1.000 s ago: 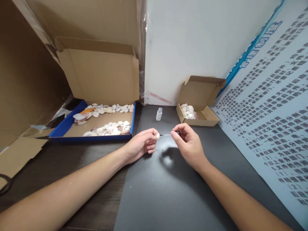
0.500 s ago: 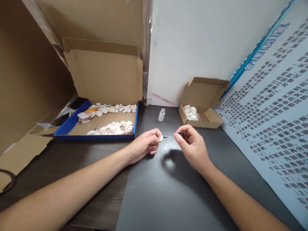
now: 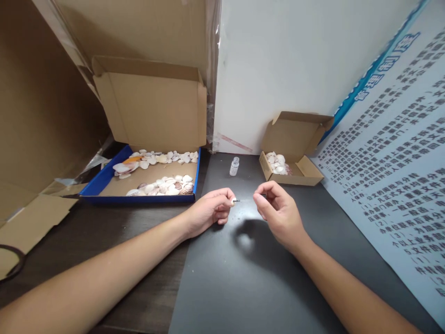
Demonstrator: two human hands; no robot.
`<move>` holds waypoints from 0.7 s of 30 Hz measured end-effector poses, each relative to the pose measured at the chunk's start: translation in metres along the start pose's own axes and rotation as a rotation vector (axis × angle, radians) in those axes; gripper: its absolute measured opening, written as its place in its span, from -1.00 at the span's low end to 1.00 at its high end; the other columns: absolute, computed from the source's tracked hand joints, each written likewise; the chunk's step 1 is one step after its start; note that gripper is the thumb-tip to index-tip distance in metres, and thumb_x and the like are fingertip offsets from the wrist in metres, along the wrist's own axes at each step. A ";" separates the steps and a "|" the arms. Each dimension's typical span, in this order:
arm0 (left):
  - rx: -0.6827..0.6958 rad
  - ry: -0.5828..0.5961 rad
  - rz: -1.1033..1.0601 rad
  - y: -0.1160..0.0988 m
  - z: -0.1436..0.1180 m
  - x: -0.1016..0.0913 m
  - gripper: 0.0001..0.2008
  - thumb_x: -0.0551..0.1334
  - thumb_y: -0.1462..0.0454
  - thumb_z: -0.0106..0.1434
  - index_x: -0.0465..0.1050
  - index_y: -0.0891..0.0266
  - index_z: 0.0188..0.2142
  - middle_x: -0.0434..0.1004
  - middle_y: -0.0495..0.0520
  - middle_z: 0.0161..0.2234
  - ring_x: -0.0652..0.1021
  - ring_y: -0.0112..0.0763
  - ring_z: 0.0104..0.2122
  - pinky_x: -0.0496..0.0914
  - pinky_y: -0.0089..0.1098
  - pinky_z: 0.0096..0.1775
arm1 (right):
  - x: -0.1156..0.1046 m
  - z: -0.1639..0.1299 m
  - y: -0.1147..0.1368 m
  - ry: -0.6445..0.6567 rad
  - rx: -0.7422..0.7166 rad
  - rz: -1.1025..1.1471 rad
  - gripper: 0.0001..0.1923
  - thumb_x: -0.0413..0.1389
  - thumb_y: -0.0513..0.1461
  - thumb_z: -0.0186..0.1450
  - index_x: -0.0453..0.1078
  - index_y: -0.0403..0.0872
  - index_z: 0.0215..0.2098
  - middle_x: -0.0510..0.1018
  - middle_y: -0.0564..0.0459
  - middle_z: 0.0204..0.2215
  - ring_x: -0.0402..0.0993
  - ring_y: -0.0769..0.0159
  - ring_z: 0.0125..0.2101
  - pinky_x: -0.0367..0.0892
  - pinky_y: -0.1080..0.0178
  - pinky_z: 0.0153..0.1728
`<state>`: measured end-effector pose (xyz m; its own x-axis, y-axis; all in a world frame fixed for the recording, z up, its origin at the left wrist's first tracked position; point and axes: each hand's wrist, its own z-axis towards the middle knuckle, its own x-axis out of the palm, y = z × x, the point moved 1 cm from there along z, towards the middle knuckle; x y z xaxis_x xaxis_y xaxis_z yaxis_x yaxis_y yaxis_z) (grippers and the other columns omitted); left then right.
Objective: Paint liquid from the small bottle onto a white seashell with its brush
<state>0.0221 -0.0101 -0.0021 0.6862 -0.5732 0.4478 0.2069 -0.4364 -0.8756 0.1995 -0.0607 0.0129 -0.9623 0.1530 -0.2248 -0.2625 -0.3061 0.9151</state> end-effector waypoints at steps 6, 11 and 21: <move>-0.003 -0.008 -0.001 0.000 0.000 0.000 -0.90 0.19 0.38 0.09 0.24 0.22 -0.43 0.00 -0.19 -0.61 0.06 -0.59 -0.62 0.08 -0.53 -0.54 | 0.001 0.001 -0.002 0.020 0.071 0.122 -0.81 0.08 -0.11 0.34 0.24 -0.01 -0.36 0.18 0.27 -0.62 0.08 0.47 -0.66 0.03 0.32 -0.60; -0.002 -0.001 0.008 -0.001 0.000 0.001 -0.90 0.19 0.37 0.10 0.24 0.22 -0.44 -0.02 -0.18 -0.60 0.06 -0.58 -0.61 0.08 -0.52 -0.53 | 0.000 0.000 -0.001 -0.018 -0.006 -0.120 -0.86 0.14 -0.17 0.29 0.29 -0.04 -0.35 0.25 0.23 -0.59 0.13 0.44 -0.59 0.06 0.32 -0.56; -0.012 -0.021 0.009 -0.002 -0.002 0.003 -0.91 0.17 0.39 0.11 0.26 0.23 -0.45 -0.03 -0.18 -0.59 0.06 -0.58 -0.61 0.06 -0.52 -0.53 | 0.001 -0.003 0.003 0.018 -0.041 -0.118 -0.87 0.12 -0.19 0.31 0.30 -0.04 -0.37 0.24 0.23 -0.60 0.15 0.43 -0.60 0.09 0.31 -0.54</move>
<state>0.0225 -0.0121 0.0012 0.7024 -0.5628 0.4357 0.1920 -0.4396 -0.8774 0.1976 -0.0640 0.0142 -0.9256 0.1734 -0.3366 -0.3764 -0.3248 0.8677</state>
